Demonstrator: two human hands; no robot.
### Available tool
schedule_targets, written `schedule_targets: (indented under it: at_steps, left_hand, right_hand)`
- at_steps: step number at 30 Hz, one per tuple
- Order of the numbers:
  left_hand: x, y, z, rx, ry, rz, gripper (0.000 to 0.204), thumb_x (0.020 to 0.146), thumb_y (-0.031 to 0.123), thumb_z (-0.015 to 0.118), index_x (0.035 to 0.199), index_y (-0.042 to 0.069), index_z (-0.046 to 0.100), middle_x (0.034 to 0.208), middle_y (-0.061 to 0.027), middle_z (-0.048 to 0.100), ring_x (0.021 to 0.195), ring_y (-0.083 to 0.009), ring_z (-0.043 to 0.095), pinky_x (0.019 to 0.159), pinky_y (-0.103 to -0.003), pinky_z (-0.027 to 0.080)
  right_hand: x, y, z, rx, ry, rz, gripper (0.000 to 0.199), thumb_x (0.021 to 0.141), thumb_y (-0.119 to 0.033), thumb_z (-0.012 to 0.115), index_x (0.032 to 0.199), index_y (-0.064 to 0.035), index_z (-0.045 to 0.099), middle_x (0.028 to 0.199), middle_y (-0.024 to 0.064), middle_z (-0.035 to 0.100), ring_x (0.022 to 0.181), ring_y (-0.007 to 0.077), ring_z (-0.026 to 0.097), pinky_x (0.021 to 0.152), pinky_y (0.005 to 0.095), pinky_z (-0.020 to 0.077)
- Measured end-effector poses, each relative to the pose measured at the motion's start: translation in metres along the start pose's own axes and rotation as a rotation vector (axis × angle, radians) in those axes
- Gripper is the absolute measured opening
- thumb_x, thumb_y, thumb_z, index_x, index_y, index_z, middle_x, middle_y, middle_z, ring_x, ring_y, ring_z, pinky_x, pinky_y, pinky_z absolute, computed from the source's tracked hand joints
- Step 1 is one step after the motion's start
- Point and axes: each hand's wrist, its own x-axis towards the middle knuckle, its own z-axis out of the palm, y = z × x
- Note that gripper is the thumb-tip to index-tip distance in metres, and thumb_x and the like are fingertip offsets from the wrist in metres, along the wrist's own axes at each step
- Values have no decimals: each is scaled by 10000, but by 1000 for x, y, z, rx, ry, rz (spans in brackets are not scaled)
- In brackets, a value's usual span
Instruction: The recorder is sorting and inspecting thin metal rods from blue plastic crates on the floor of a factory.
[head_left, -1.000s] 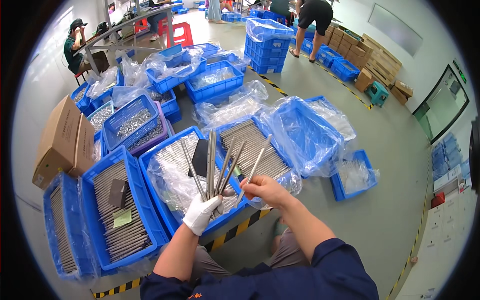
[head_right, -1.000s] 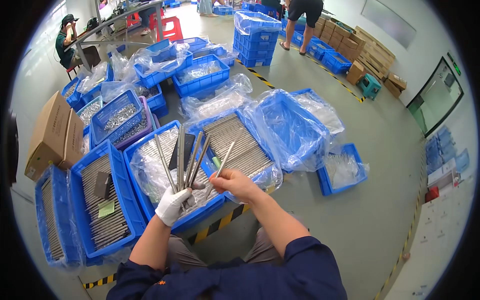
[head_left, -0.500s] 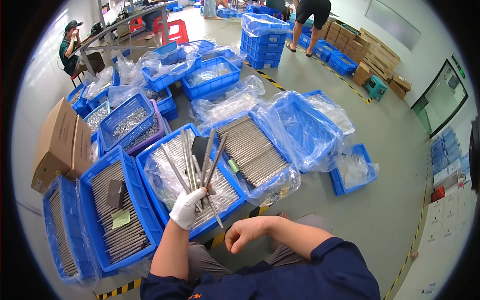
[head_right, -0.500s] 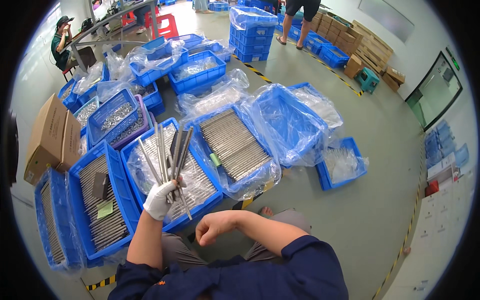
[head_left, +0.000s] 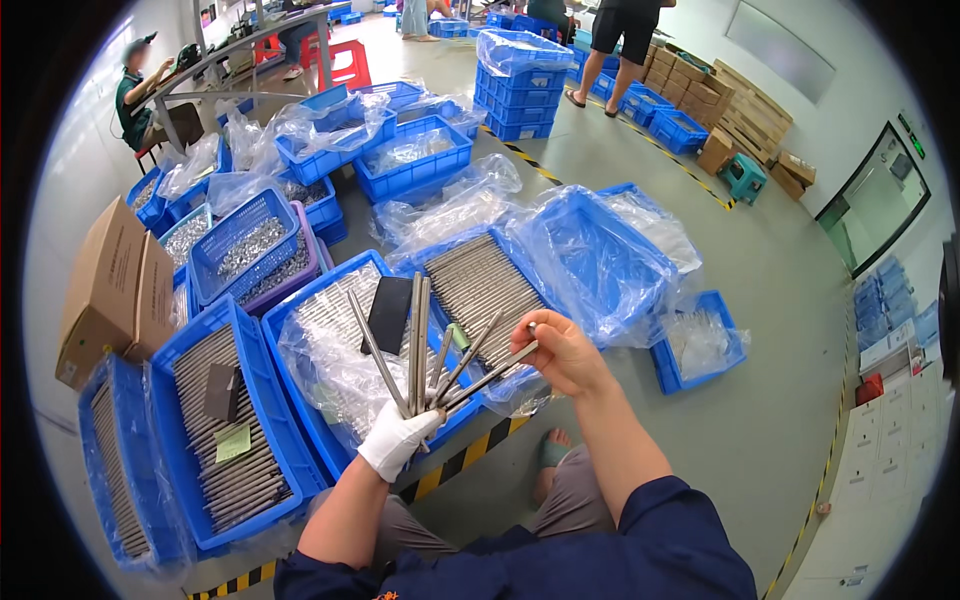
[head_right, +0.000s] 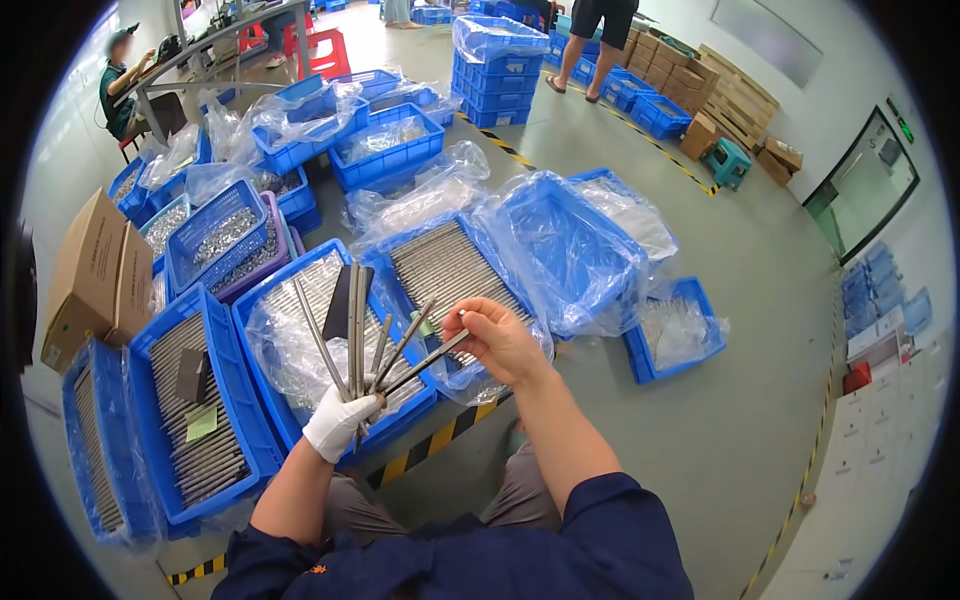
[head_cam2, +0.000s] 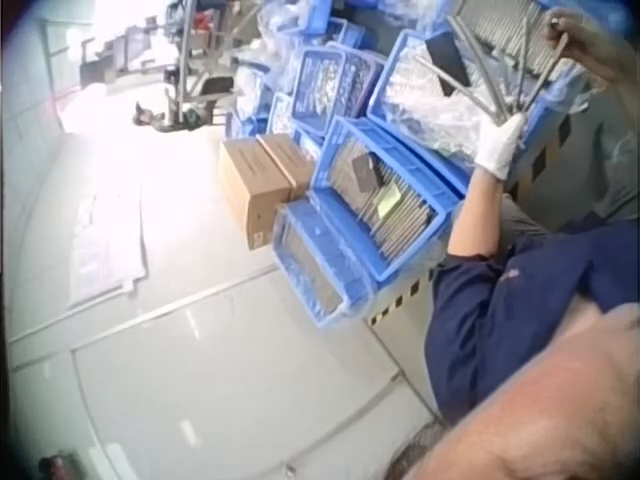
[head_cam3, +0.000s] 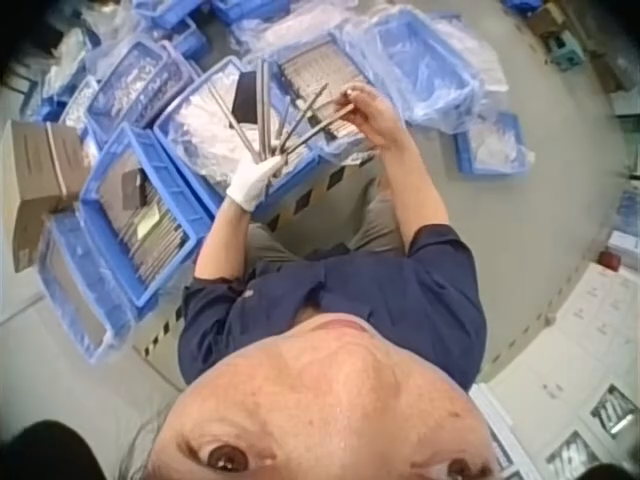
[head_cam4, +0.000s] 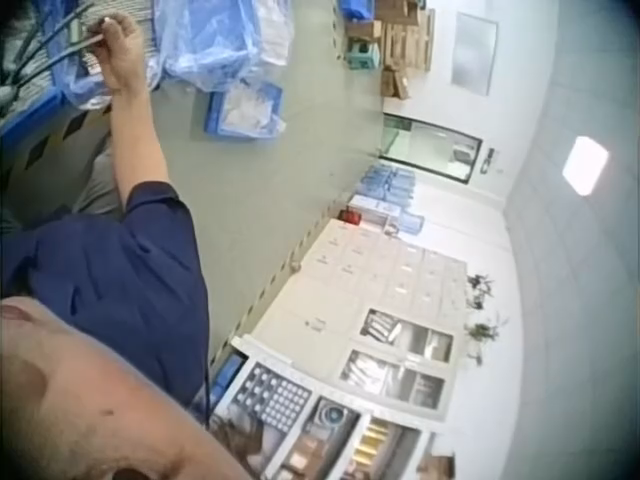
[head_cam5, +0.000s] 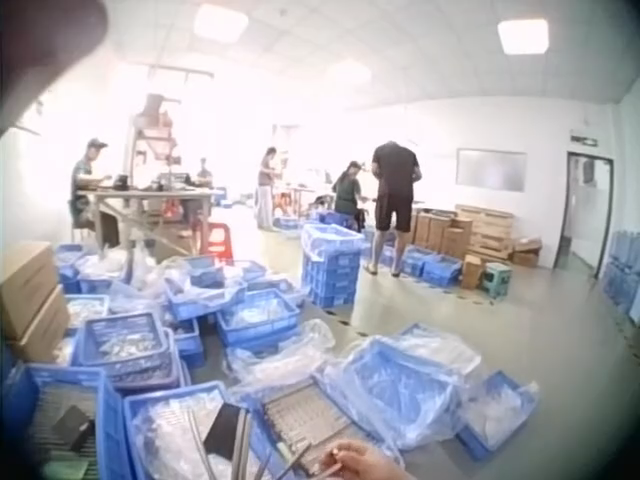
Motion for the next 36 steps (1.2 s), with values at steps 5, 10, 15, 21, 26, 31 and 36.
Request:
schedule_targets:
  at_steps: [5, 10, 15, 21, 26, 31, 36]
  left_hand:
    - [0, 4, -4, 19, -25, -57, 212, 712, 148, 615, 865, 20, 542, 615, -3, 501, 509, -78, 474, 424, -200, 364]
    - [-1, 4, -6, 13, -5, -44, 205, 716, 132, 608, 874, 16, 547, 631, -9, 513, 528, -76, 477, 435, -200, 369]
    - [4, -6, -10, -55, -14, -5, 210, 729, 109, 588, 906, 4, 550, 673, -21, 537, 549, -73, 481, 474, -193, 379]
    - [6, -5, 0, -145, -42, 61, 188, 760, 112, 553, 918, 10, 561, 668, -11, 526, 566, -74, 471, 524, -195, 382]
    - [5, -9, -3, -176, -5, 60, 208, 766, 134, 560, 939, 18, 562, 680, -16, 547, 575, -67, 485, 530, -192, 388]
    - [4, -10, -4, -88, 10, 41, 201, 767, 137, 558, 932, 24, 571, 681, -16, 551, 577, -66, 485, 521, -195, 388]
    - [4, -4, -2, -151, 2, -1, 197, 764, 120, 547, 923, 9, 579, 666, -8, 542, 579, -65, 480, 531, -182, 382]
  right_hand:
    - [-4, -4, 0, -160, 78, 20, 127, 789, -81, 557, 900, -22, 541, 859, 66, 577, 759, 115, 553, 676, 230, 476]
    - [-4, -1, 6, -316, 108, -49, 143, 765, -68, 589, 893, -17, 548, 845, 56, 579, 723, 94, 535, 667, 210, 444]
    - [-3, 16, 14, -388, 158, 25, 164, 749, -79, 613, 896, -32, 556, 833, 37, 580, 737, 93, 535, 670, 218, 440]
    - [-9, 80, 43, -588, 153, 147, 183, 765, -92, 593, 929, -19, 559, 829, 50, 592, 758, 96, 555, 674, 217, 437]
    - [-3, 77, 37, -462, 178, 127, 181, 767, -106, 594, 920, -16, 559, 768, 33, 575, 697, 96, 539, 649, 222, 439]
    - [-4, 82, 36, -424, 185, 199, 180, 770, -144, 596, 905, -30, 564, 739, 3, 556, 675, 65, 499, 611, 215, 407]
    - [0, 65, 26, -406, 206, 173, 154, 784, -164, 578, 855, -29, 557, 706, -6, 533, 642, 65, 486, 603, 207, 406]
